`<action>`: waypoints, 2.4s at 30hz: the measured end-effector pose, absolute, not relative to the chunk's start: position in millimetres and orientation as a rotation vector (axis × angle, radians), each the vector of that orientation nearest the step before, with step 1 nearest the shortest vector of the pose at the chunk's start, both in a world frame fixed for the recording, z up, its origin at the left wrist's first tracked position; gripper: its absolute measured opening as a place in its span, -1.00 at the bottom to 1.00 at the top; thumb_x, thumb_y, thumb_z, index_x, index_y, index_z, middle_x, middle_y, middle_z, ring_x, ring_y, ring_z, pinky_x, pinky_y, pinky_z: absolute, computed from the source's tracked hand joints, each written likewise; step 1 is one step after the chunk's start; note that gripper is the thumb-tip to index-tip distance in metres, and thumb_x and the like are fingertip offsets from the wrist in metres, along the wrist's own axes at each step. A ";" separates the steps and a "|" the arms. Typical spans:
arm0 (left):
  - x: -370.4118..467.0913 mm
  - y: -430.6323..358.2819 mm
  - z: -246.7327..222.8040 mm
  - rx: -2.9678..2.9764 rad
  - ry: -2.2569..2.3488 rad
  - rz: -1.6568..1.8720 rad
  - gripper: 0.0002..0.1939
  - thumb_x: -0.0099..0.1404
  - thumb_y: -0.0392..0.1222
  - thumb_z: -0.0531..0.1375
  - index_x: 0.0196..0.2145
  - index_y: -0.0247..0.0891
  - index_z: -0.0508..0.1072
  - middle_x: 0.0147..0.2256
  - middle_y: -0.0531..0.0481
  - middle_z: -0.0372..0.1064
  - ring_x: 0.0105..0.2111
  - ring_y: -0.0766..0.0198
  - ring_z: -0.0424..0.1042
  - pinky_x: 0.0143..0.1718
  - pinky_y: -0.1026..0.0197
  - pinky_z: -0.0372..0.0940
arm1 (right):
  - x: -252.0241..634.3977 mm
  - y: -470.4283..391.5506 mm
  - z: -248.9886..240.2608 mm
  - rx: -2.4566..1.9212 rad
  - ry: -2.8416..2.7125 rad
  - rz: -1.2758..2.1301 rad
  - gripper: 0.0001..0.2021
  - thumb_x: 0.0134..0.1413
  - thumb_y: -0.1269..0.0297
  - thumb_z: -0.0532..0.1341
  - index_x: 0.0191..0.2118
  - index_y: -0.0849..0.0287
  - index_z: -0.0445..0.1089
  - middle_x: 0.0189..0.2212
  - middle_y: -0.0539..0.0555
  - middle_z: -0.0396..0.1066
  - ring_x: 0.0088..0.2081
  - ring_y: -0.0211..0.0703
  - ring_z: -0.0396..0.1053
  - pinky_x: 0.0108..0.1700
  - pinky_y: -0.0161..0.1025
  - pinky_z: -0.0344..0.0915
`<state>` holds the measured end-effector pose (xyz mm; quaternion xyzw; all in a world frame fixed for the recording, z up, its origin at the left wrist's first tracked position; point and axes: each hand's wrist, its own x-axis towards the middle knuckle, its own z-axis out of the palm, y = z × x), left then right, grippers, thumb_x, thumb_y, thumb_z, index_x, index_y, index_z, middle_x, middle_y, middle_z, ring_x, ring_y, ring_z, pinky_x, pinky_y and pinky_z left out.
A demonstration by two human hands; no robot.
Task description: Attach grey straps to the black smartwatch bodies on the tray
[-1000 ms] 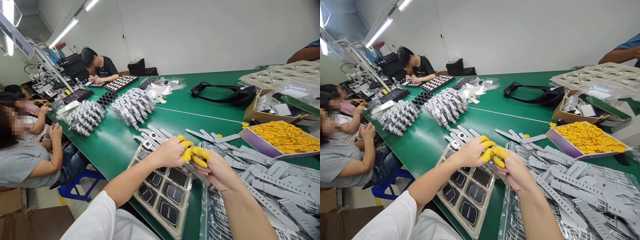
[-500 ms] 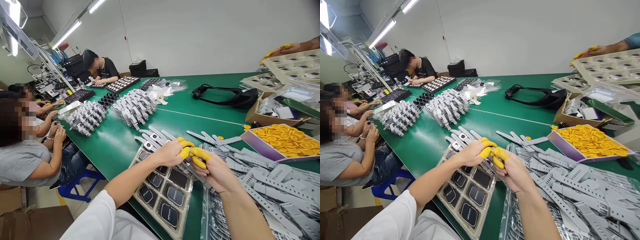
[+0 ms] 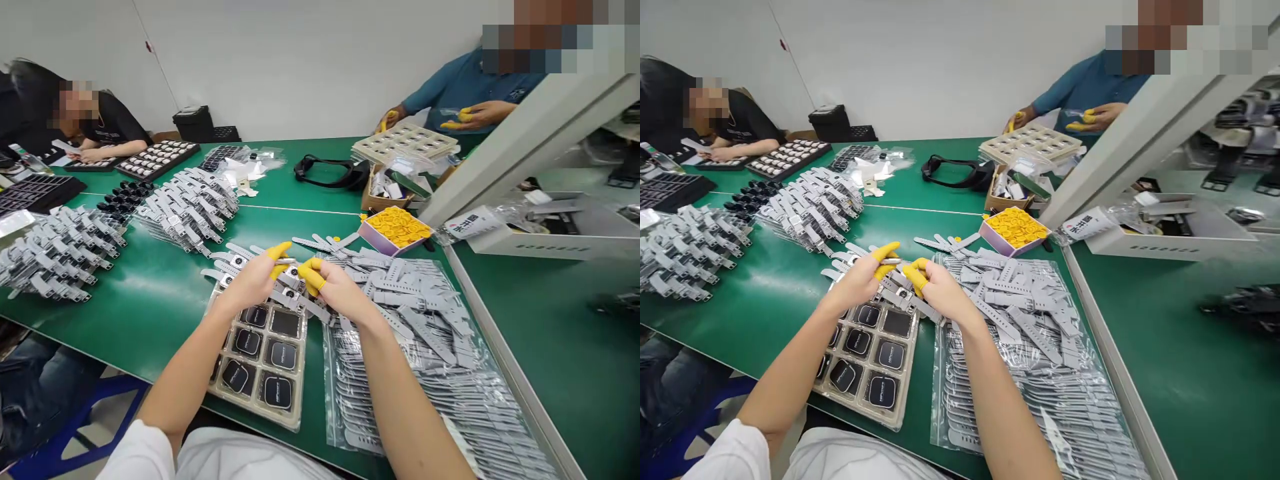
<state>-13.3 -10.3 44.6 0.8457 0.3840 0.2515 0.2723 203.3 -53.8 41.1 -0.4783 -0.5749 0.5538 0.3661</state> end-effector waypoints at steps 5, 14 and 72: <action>-45.2 0.9 83.9 2.428 1.177 0.326 -0.65 0.43 -0.34 0.07 0.10 -0.23 0.49 -0.02 -0.14 0.55 -0.05 0.08 0.52 0.03 0.02 0.42 | 221.2 -60.6 50.8 -1.383 -1.987 1.149 -0.70 0.35 0.08 0.12 -0.36 0.13 0.38 -0.42 0.02 0.40 -0.40 -0.17 0.25 -0.36 -0.21 0.08; -58.2 -17.8 79.1 2.395 0.848 -0.106 -0.82 0.48 -0.23 0.12 -0.10 -0.22 0.52 -0.19 -0.05 0.56 -0.25 0.18 0.50 -0.23 0.20 0.33 | 216.6 -81.5 72.8 -1.456 -2.435 1.462 -0.82 0.09 0.46 0.18 -0.49 0.11 0.28 -0.60 -0.03 0.38 -0.58 -0.20 0.30 -0.47 -0.22 0.09; 0.1 -13.8 17.7 2.176 0.816 0.956 -0.49 0.38 -0.41 0.01 0.22 -0.19 0.39 0.13 -0.18 0.44 0.15 0.08 0.42 0.21 -0.04 0.34 | 172.1 -60.0 33.1 -0.909 -1.023 1.690 -0.66 0.08 -0.01 0.38 -0.27 0.12 0.33 -0.53 -0.09 0.41 -0.63 -0.36 0.16 -0.60 -0.38 0.08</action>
